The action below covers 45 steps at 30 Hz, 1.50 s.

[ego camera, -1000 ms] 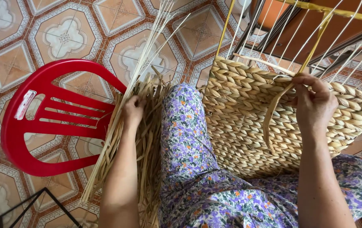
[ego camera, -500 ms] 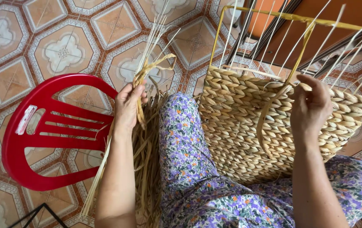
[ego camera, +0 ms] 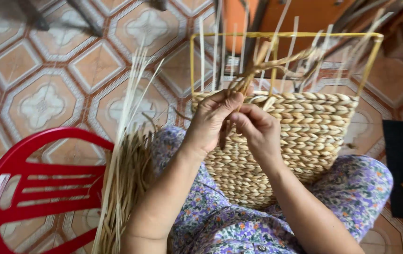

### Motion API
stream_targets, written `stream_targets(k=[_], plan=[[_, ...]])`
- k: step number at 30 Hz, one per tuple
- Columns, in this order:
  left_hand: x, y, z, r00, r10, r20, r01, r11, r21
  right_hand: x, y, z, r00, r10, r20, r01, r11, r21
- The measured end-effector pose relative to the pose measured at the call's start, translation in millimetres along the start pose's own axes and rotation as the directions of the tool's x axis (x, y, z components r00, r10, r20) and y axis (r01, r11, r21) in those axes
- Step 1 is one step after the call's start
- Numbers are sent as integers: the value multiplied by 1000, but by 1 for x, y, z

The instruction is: The person sits on a chair with a water hyacinth basket on their lap and weaves flat strands over and under the upright stakes around the basket's rim, pulling each strand tight and tucking the ends to build up the woven wall.

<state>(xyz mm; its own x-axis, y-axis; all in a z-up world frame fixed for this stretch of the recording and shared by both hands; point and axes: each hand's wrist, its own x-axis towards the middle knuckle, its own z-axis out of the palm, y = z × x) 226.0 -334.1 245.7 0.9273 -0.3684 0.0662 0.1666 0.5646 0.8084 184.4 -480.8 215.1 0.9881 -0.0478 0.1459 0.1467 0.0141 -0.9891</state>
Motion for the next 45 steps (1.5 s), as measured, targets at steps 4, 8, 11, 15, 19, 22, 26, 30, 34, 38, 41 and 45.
stream_targets(k=[4,8,11,15,19,22,26,30,34,38,41,45], plan=[[25,-8,4,993,-72,-91,64,994,-87,8,3,-35,993,87,-79,-70,979,192],[43,-23,0,990,-17,-141,-58,859,-509,-3,6,-48,985,151,-87,-126,962,243],[41,-27,14,982,43,-185,-144,803,-579,-9,-6,-42,978,210,11,-209,963,172],[27,-33,28,972,63,-228,-175,840,-514,-7,-2,-41,947,316,56,-321,938,133],[24,-33,-10,975,49,-219,-149,871,-469,-6,19,-64,934,356,22,-356,925,130],[32,-1,-60,954,170,-248,-271,845,-461,-10,18,-91,910,412,-40,-405,907,117],[19,56,-128,818,401,-414,-44,759,649,-15,29,-123,927,367,-80,-360,929,86],[-11,80,-115,668,743,-22,316,-257,913,-6,7,-123,889,433,-150,-434,900,28],[-9,38,-18,716,689,113,-262,115,958,-2,-3,-105,907,415,-69,-418,908,-38],[10,-23,23,821,314,476,-464,-117,878,3,-19,-86,945,328,14,-324,940,-108],[31,-43,20,868,254,427,-428,-51,902,0,-28,-90,975,209,-80,-220,961,-166],[42,3,50,952,-216,-219,290,396,871,-10,-27,-94,952,190,-242,-278,866,-416]])
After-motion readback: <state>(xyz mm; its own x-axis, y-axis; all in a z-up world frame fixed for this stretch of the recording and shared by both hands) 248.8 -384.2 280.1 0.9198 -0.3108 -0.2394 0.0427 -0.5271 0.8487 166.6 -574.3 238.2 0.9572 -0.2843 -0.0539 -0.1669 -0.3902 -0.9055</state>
